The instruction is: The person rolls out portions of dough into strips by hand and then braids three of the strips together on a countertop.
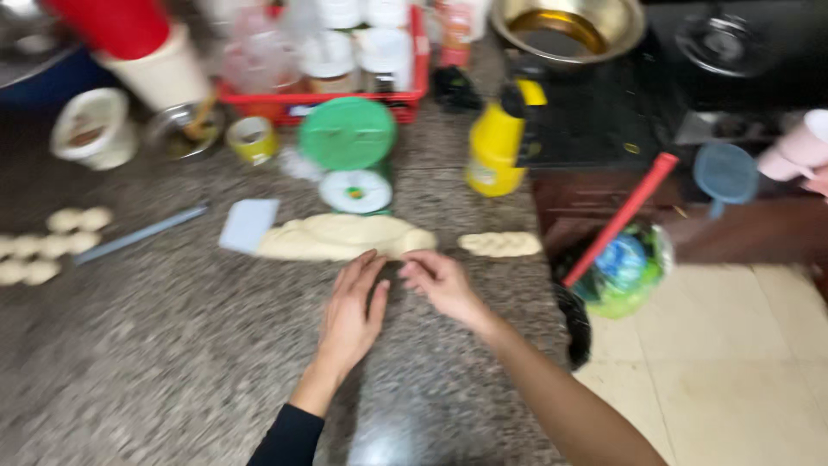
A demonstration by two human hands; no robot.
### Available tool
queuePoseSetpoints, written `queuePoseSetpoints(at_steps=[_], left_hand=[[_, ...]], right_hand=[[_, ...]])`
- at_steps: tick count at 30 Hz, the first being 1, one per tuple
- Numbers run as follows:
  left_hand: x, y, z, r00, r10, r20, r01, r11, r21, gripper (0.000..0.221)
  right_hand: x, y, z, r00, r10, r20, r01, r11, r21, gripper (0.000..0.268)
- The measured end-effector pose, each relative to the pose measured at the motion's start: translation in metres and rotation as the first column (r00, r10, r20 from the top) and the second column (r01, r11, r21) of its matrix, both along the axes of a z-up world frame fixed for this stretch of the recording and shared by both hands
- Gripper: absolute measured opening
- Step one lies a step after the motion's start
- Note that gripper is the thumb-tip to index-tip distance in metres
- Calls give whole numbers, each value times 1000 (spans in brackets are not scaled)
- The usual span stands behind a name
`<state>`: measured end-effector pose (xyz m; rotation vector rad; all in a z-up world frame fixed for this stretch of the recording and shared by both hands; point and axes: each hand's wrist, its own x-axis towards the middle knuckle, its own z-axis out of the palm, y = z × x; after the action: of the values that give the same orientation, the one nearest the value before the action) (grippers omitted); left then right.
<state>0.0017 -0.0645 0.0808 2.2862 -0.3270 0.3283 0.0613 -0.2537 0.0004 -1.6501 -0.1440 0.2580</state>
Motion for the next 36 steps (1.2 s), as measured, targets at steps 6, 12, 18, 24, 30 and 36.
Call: queuePoseSetpoints(at_steps=[6, 12, 18, 24, 30, 36], left_hand=[[-93, 137, 16, 998, 46, 31, -46, 999, 2, 45], [-185, 316, 5, 965, 259, -45, -255, 964, 69, 36], [-248, 466, -1, 885, 465, 7, -465, 885, 3, 36], [-246, 569, -5, 719, 610, -333, -660, 750, -52, 38], [-211, 654, -28, 767, 546, -337, -632, 732, -255, 34], [-180, 764, -29, 747, 651, -138, -665, 735, -135, 34]], right_hand=[[-49, 162, 36, 859, 370, -354, -178, 864, 471, 42], [-88, 311, 65, 867, 383, -319, -287, 907, 310, 35], [-103, 442, 79, 855, 345, -388, -273, 934, 229, 30], [-99, 534, 71, 814, 435, -384, -382, 900, 210, 27], [-67, 637, 49, 758, 497, -423, -448, 868, 215, 32], [-18, 750, 42, 728, 545, -416, -502, 837, 218, 35]])
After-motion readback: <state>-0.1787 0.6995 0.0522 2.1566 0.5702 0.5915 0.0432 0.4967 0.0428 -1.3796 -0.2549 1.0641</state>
